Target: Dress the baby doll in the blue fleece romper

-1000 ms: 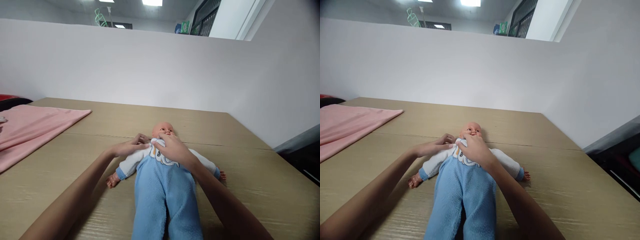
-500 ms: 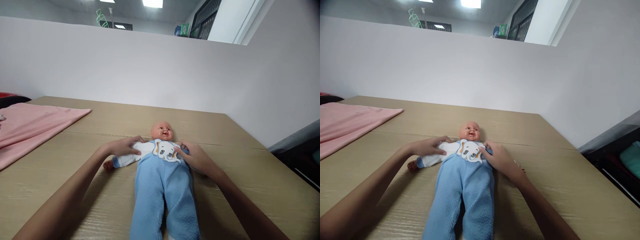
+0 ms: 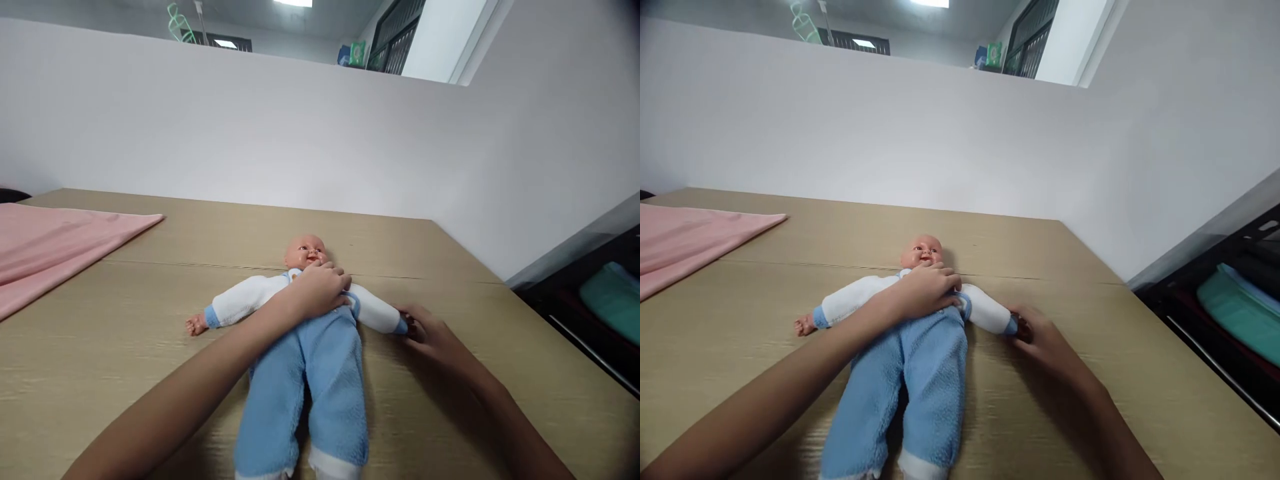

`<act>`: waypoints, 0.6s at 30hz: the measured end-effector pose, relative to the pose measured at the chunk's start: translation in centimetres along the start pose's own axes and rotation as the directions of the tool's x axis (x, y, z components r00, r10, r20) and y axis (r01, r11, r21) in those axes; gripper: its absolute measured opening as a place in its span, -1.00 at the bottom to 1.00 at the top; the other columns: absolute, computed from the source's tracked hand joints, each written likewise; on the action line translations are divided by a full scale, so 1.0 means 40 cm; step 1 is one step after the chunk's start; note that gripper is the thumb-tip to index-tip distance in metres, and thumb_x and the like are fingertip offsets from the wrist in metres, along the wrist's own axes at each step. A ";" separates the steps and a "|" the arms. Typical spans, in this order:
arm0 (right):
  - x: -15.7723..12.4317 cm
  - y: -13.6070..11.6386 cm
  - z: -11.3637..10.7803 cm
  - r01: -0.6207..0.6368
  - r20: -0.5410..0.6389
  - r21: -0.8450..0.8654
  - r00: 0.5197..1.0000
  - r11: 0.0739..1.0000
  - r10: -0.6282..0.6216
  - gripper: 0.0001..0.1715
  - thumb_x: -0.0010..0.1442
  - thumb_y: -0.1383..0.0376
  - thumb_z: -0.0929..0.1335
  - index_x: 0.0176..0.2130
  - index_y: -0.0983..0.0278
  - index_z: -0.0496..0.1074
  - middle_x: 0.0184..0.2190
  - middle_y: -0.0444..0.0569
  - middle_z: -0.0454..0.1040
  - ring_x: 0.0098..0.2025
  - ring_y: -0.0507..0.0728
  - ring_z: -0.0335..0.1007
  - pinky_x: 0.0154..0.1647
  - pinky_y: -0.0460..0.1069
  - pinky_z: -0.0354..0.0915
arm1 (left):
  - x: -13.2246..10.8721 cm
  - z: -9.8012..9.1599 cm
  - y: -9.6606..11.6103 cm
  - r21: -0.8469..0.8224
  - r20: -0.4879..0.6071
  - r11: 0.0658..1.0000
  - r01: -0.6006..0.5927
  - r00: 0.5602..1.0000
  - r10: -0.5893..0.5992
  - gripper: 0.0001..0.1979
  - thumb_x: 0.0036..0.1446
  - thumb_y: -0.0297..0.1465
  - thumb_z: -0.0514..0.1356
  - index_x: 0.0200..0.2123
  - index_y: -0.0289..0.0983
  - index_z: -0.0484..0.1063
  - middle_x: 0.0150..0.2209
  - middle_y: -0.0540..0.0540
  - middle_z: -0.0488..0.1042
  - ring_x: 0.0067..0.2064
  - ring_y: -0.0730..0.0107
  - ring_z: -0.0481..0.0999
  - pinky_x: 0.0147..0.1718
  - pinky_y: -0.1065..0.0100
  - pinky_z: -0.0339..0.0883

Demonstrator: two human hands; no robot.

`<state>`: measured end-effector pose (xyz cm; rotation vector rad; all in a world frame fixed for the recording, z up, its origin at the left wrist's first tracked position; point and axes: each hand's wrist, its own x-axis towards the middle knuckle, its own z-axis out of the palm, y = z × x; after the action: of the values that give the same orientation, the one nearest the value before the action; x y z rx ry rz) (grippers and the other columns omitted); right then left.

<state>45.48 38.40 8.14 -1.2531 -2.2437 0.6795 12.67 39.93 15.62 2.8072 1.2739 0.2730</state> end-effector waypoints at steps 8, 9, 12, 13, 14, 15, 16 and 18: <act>0.059 -0.092 -0.019 0.084 -0.380 0.412 0.921 0.907 0.086 -0.54 0.08 0.04 0.66 -0.14 0.13 0.53 -0.30 -0.11 0.62 -0.31 0.11 0.57 -0.29 -0.05 0.54 | -0.002 0.044 -0.033 -0.408 -0.228 0.880 -0.244 0.960 0.161 -0.88 0.37 -0.32 0.28 -0.09 -0.22 0.50 -0.10 -0.15 0.61 -0.04 0.15 0.56 -0.02 0.24 0.36; 0.079 -0.107 -0.013 0.100 -0.386 0.427 0.919 0.899 0.081 -0.52 0.05 0.04 0.67 -0.16 0.14 0.52 -0.33 -0.12 0.61 -0.33 0.11 0.57 -0.30 -0.05 0.54 | -0.007 0.043 -0.032 -0.460 -0.268 0.844 -0.275 0.950 0.163 -0.87 0.33 -0.33 0.29 -0.10 -0.22 0.49 -0.11 -0.14 0.60 -0.04 0.15 0.55 0.00 0.23 0.36; 0.131 -0.154 0.019 0.135 -0.403 0.454 0.913 0.880 0.068 -0.44 -0.01 0.04 0.70 -0.16 0.15 0.49 -0.33 -0.09 0.63 -0.28 0.17 0.64 -0.23 0.03 0.60 | -0.017 0.038 -0.027 -0.576 -0.345 0.747 -0.332 0.927 0.146 -0.87 0.25 -0.36 0.28 -0.14 -0.22 0.48 -0.18 -0.10 0.55 -0.11 0.19 0.52 -0.05 0.25 0.36; 0.142 -0.169 0.035 0.144 -0.415 0.445 0.908 0.884 0.061 -0.43 -0.02 0.04 0.71 -0.15 0.16 0.49 -0.30 -0.07 0.64 -0.25 0.19 0.66 -0.21 0.05 0.62 | -0.019 0.036 -0.026 -0.606 -0.359 0.720 -0.338 0.924 0.131 -0.88 0.24 -0.36 0.27 -0.15 -0.22 0.48 -0.21 -0.08 0.54 -0.15 0.22 0.51 -0.09 0.26 0.36; 0.149 -0.185 0.052 0.155 -0.429 0.418 0.902 0.895 0.045 -0.43 -0.01 0.05 0.70 -0.14 0.16 0.49 -0.27 -0.05 0.65 -0.23 0.21 0.67 -0.19 0.07 0.63 | -0.020 0.034 -0.025 -0.628 -0.375 0.698 -0.344 0.920 0.116 -0.88 0.22 -0.36 0.26 -0.17 -0.22 0.47 -0.24 -0.07 0.52 -0.19 0.24 0.50 -0.12 0.27 0.36; 0.152 -0.199 0.069 0.166 -0.444 0.375 0.896 0.912 0.019 -0.46 0.02 0.07 0.69 -0.13 0.16 0.50 -0.23 -0.02 0.65 -0.20 0.22 0.68 -0.18 0.09 0.64 | -0.022 0.032 -0.024 -0.638 -0.393 0.684 -0.352 0.914 0.103 -0.88 0.20 -0.37 0.26 -0.18 -0.22 0.47 -0.25 -0.06 0.51 -0.21 0.25 0.49 -0.14 0.27 0.36; 0.152 -0.213 0.085 0.178 -0.456 0.322 0.890 0.930 -0.012 -0.49 0.05 0.08 0.68 -0.13 0.17 0.51 -0.20 0.00 0.64 -0.18 0.23 0.67 -0.18 0.10 0.64 | -0.024 0.031 -0.024 -0.640 -0.411 0.678 -0.360 0.907 0.094 -0.88 0.17 -0.37 0.26 -0.20 -0.22 0.46 -0.26 -0.06 0.50 -0.21 0.25 0.49 -0.14 0.27 0.36; 0.146 -0.232 0.110 0.197 -0.461 0.225 0.884 0.954 -0.074 -0.57 0.12 0.09 0.64 -0.11 0.16 0.52 -0.15 0.02 0.61 -0.16 0.23 0.65 -0.16 0.11 0.65 | -0.027 0.032 -0.025 -0.640 -0.435 0.669 -0.377 0.896 0.089 -0.88 0.13 -0.38 0.27 -0.22 -0.22 0.46 -0.26 -0.07 0.50 -0.19 0.23 0.49 -0.10 0.25 0.37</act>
<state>34.18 38.41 11.57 -0.9864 -1.7715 0.5477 11.44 39.82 14.09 2.2476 0.5899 1.0989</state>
